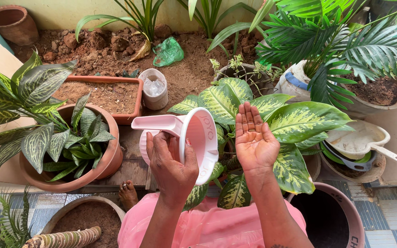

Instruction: The person cleans a pink plastic mug by hand using water and their fingers, then tips the mug over a dark bucket.

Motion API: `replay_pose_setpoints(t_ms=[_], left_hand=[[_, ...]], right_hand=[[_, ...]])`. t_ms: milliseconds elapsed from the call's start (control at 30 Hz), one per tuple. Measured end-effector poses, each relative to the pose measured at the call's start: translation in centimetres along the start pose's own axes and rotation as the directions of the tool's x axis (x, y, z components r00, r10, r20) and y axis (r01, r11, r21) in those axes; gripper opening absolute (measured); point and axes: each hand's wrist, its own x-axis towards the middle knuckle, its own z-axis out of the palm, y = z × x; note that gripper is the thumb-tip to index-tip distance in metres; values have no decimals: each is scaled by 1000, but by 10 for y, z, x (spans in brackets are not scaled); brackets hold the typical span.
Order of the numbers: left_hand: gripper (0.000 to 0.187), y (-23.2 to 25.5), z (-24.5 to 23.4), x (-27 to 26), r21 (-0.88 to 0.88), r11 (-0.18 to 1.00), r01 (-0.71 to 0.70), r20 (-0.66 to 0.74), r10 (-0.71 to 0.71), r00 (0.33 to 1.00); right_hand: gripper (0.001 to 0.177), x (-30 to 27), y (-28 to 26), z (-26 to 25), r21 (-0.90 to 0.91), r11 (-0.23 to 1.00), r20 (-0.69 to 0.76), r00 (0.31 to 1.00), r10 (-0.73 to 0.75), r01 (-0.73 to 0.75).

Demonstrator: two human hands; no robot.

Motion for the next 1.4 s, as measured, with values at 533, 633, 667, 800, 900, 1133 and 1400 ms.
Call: replay_pose_setpoints(t_ms=[533, 633, 667, 800, 900, 1133, 1400], left_hand=[[33, 9, 0, -4, 17, 1000, -8, 0, 8, 1000], [32, 10, -1, -5, 15, 1000, -7, 6, 7, 1000], [33, 11, 0, -5, 11, 1000, -1, 7, 1, 1000], [33, 13, 0, -6, 26, 999, -20, -1, 20, 1000], [33, 14, 1, -6, 5, 1000, -16, 3, 16, 1000], [35, 20, -2, -7, -5, 1000, -11, 4, 11, 1000], [34, 20, -9, -6, 12, 1000, -20, -11, 20, 1000]], right_hand=[[50, -9, -13, -7, 8, 999, -26, 999, -37, 37], [50, -10, -14, -9, 6, 999, -18, 999, -39, 39], [51, -9, -15, -10, 13, 999, -11, 999, -36, 36], [51, -11, -17, -12, -9, 999, -21, 999, -41, 41], [51, -13, -17, -14, -3, 1000, -13, 1000, -28, 28], [51, -22, -7, -13, -37, 999, -33, 999, 14, -15], [52, -35, 14, 0, -78, 995, -67, 996, 54, -60]])
